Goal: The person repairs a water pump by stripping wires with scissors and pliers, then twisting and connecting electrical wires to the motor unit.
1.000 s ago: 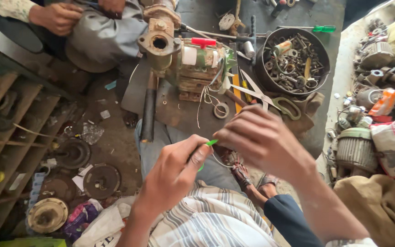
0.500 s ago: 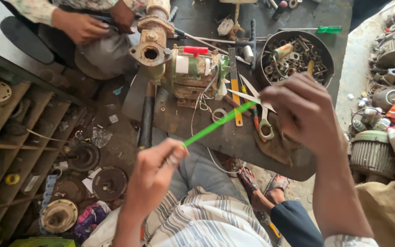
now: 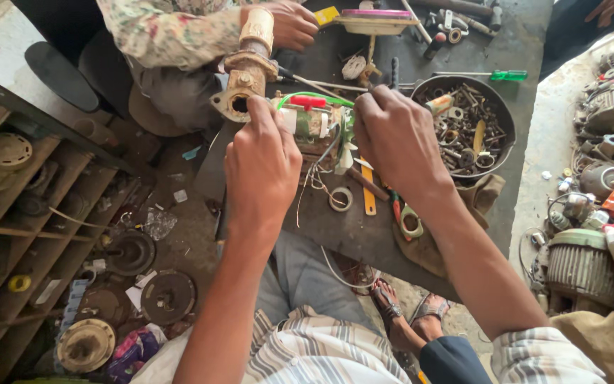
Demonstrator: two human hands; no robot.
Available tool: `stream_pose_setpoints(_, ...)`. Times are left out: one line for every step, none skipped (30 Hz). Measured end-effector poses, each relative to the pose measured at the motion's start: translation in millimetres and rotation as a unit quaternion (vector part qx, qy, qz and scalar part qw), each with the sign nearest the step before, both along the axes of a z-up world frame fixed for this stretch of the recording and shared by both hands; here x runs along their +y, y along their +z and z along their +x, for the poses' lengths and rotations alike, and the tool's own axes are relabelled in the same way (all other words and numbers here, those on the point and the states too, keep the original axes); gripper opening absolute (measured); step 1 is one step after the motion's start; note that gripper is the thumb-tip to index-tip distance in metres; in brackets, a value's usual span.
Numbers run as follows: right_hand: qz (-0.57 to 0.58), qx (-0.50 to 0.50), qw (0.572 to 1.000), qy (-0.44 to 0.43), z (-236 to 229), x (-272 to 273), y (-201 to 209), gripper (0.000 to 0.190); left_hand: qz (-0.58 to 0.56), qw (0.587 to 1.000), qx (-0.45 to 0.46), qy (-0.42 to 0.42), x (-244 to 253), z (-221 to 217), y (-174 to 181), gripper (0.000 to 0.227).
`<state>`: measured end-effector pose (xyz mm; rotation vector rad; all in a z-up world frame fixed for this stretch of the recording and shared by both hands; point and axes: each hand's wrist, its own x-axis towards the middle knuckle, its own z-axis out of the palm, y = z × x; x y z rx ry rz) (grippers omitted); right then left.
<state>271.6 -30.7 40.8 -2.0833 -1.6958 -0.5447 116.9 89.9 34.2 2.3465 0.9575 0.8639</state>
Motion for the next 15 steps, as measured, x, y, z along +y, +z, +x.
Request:
stream_pose_setpoints(0.0,-0.001,1.0,0.001,3.6,1.6,0.4,0.009,0.011,1.0,-0.022,-0.001,0.2,4.4,-0.6,0.017)
stream_pose_setpoints(-0.011,-0.001,1.0,-0.009,6.7,1.6,0.0,0.009,0.019,0.999,-0.041,-0.003,-1.6,5.8,-2.2,0.018)
stream_pose_setpoints(-0.022,-0.001,1.0,-0.019,8.9,-0.3,-0.5,0.01,0.016,0.999,-0.04,-0.003,-3.1,5.9,-3.4,0.018)
stream_pose_setpoints(-0.022,-0.002,1.0,-0.019,11.7,-2.9,0.6,0.01,0.023,1.0,-0.021,-0.004,-2.3,6.9,-3.0,0.018)
stream_pose_setpoints(-0.037,0.009,0.997,-0.06,14.7,-7.1,2.9,0.01,0.03,1.0,-0.002,-0.005,-1.8,7.7,-2.2,0.018)
stream_pose_setpoints(-0.049,0.019,0.994,-0.099,17.7,-8.9,5.6,0.011,0.033,0.999,-0.003,-0.002,-1.4,6.7,-1.2,0.018)
stream_pose_setpoints(-0.046,0.018,0.994,-0.096,20.6,-12.2,8.6,0.011,0.035,0.999,-0.016,-0.009,-2.6,4.5,-0.9,0.017)
stream_pose_setpoints(-0.032,0.027,0.996,-0.08,22.1,-18.6,10.4,0.011,0.035,0.999,-0.028,-0.017,-4.5,2.8,-1.7,0.017)
stream_pose_setpoints(-0.017,0.035,0.997,-0.064,22.9,-21.7,10.7,0.011,0.035,0.999,-0.027,-0.016,-4.4,2.2,-2.4,0.017)
stream_pose_setpoints(-0.018,0.036,0.997,-0.065,22.7,-21.9,9.7,0.011,0.038,0.999,-0.034,-0.018,-4.8,2.0,-2.8,0.016)
stream_pose_setpoints(-0.013,0.037,0.997,-0.059,21.9,-20.7,8.4,0.011,0.042,0.998,-0.041,-0.019,-5.7,2.1,-3.3,0.015)
stream_pose_setpoints(-0.009,0.038,0.998,-0.054,20.8,-20.4,7.0,0.011,0.04,0.998,-0.041,-0.021,-7.0,3.5,-3.9,0.015)
stream_pose_setpoints(-0.011,0.038,0.998,-0.056,18.8,-18.9,5.3,0.011,0.022,0.999,-0.037,-0.007,-7.4,5.9,-4.2,0.014)
stream_pose_setpoints(0.01,0.05,0.997,-0.051,17.3,-13.8,4.1,0.01,0.007,0.999,-0.034,0.008,-6.1,9.1,-3.2,0.014)
stream_pose_setpoints(0.03,0.061,0.997,-0.045,16.9,-9.7,4.2,0.01,0.009,0.999,-0.036,0.007,-4.5,11.4,-2.4,0.014)
